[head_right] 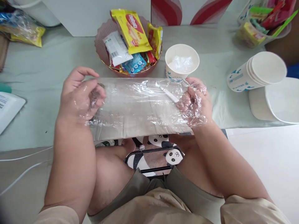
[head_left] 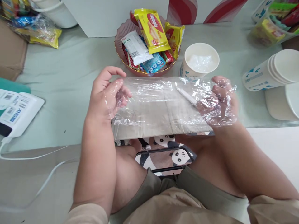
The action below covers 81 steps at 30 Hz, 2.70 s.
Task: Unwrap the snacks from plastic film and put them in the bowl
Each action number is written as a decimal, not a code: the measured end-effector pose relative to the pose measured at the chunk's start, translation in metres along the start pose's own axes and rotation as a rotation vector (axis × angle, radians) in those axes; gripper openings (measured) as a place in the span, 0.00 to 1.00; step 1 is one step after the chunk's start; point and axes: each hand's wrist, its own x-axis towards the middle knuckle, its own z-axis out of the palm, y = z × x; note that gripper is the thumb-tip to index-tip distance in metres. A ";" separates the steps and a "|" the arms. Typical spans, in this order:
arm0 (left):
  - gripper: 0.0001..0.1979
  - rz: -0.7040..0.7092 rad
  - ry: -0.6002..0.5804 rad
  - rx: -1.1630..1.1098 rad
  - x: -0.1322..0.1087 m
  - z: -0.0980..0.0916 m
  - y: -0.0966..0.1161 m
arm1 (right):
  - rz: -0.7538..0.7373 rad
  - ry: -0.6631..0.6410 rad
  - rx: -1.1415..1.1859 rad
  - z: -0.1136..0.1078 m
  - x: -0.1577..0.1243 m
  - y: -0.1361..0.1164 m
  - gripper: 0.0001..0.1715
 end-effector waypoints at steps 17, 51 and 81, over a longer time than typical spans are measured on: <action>0.20 -0.351 0.096 -0.184 0.007 -0.015 0.013 | 0.284 0.206 0.279 0.028 -0.005 -0.023 0.15; 0.22 -0.186 -0.054 -0.259 0.006 -0.009 -0.004 | 0.369 -0.614 -0.134 0.040 -0.028 0.007 0.21; 0.10 0.473 -0.293 0.554 -0.017 0.032 -0.016 | -0.366 -0.168 -0.704 0.022 -0.024 0.009 0.06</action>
